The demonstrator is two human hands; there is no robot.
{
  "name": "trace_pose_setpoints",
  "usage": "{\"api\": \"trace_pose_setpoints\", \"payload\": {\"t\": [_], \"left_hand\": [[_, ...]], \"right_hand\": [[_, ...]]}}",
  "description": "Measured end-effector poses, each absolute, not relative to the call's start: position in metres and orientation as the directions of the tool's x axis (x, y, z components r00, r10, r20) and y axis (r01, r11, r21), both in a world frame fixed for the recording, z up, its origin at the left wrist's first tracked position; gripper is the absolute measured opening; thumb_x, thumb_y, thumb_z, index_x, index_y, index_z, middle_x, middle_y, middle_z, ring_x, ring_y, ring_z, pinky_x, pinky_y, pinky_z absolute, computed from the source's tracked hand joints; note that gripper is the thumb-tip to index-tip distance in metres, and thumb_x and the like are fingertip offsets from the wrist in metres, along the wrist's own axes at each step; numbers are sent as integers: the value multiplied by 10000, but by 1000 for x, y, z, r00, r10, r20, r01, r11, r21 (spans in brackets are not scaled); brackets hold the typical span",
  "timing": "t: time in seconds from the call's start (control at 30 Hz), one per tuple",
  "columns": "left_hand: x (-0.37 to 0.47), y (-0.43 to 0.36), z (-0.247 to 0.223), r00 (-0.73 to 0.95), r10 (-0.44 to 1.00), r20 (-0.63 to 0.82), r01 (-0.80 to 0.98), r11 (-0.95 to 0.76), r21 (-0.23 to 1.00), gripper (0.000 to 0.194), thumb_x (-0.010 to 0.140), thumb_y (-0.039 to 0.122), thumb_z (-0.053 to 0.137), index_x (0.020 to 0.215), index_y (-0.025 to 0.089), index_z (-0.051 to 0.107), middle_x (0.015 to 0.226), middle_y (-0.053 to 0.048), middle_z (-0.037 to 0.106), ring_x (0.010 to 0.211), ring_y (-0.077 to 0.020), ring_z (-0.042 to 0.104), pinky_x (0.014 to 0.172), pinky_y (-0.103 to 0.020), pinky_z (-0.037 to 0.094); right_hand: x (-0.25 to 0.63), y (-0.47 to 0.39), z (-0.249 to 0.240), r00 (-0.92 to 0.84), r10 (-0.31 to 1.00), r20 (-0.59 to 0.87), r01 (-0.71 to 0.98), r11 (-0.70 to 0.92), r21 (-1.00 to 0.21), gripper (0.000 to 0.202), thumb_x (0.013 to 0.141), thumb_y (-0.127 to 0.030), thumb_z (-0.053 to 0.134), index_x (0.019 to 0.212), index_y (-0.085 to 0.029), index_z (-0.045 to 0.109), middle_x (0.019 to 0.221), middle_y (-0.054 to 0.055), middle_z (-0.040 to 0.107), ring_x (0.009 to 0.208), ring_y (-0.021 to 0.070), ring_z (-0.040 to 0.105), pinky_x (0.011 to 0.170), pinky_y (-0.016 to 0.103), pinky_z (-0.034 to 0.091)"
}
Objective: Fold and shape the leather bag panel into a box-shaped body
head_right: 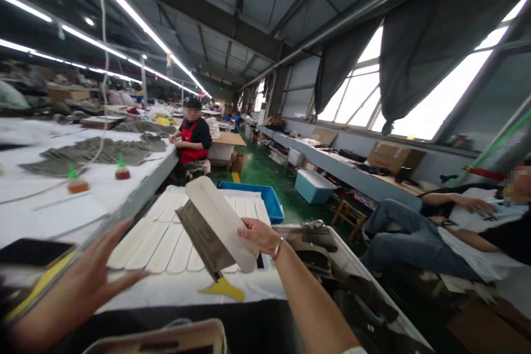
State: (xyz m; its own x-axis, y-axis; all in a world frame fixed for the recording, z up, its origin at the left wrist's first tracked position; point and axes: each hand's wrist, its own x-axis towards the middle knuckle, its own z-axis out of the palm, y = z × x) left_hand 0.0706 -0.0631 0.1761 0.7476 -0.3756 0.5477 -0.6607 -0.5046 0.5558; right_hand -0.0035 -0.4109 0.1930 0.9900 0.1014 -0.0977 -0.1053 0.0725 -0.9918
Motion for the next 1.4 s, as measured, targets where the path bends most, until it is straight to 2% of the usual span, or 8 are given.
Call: {"api": "trace_pose_setpoints", "payload": {"t": [0.17, 0.33, 0.47, 0.57, 0.77, 1.03, 1.27, 1.4], "left_hand": [[57, -59, 211, 774, -631, 40, -369, -399, 839, 620, 627, 657, 609, 993, 156, 600, 916, -65, 662, 838, -245, 612, 706, -307, 481], [25, -38, 210, 901, -388, 194, -434, -792, 429, 441, 739, 610, 525, 647, 179, 521, 571, -3, 521, 570, -159, 489, 547, -262, 290], [5, -34, 189, 834, -409, 371, -535, -764, 361, 448, 814, 545, 483, 591, 167, 396, 606, 2, 457, 577, -129, 442, 564, -253, 269], [0, -39, 179, 766, -423, 484, -598, -746, 295, 436, 864, 519, 436, 610, 167, 389, 668, -5, 459, 623, -131, 464, 591, -261, 284], [11, -26, 157, 713, -663, 228, -692, -613, 381, 340, 819, 511, 517, 812, 172, 547, 847, -36, 549, 783, -171, 540, 709, -272, 371], [9, -7, 104, 663, -748, -31, -693, -628, 354, 231, 780, 219, 441, 796, 174, 666, 872, -90, 646, 894, -244, 570, 827, -356, 412], [6, 35, 83, 968, -249, 27, -148, -485, 862, 449, 761, 412, 465, 1101, 135, 564, 1141, -104, 600, 1073, -235, 538, 988, -366, 387], [-1, 31, 72, 967, -245, -73, -2, -291, 957, 609, 757, 595, 474, 1148, 131, 521, 1244, -108, 548, 1181, -238, 478, 1045, -350, 355]], "right_hand": [[-42, -346, 193, 976, 217, 10, 1, 42, -999, 725, 575, -580, 741, 1116, -134, 556, 965, 57, 615, 791, 137, 572, 644, 199, 440], [-74, -336, 178, 991, 95, 99, 111, -136, -984, 987, 622, -776, 545, 1365, -170, 311, 1186, 146, 521, 869, 205, 580, 675, 285, 465], [-89, -305, 164, 989, 54, 137, 137, -673, -726, 1168, 569, -662, 695, 1458, -173, 117, 1426, 176, 313, 1255, 305, 379, 1040, 471, 325], [-89, -281, 151, 977, -11, 212, 95, -872, -481, 1169, 596, -540, 730, 1463, -116, 69, 1474, 172, 228, 1356, 285, 213, 1128, 460, 206], [-85, -286, 117, 969, -28, 247, 53, -948, -313, 939, 729, -357, 636, 1453, -77, 108, 1442, 169, 291, 1316, 256, 273, 1101, 441, 280], [-103, -304, 81, 885, 276, 375, 287, -958, 27, 893, 671, -190, 620, 1452, -138, 190, 1385, 164, 382, 1231, 299, 347, 1014, 482, 296], [-99, -280, 83, 867, 400, 296, 389, -916, 97, 897, 677, -289, 643, 1457, -241, 202, 1435, 146, 334, 1223, 344, 368, 940, 512, 324], [-95, -275, 85, 873, 439, 215, 420, -898, 127, 893, 685, -345, 686, 1449, -247, 234, 1415, 153, 363, 1207, 362, 380, 954, 537, 320]]}}
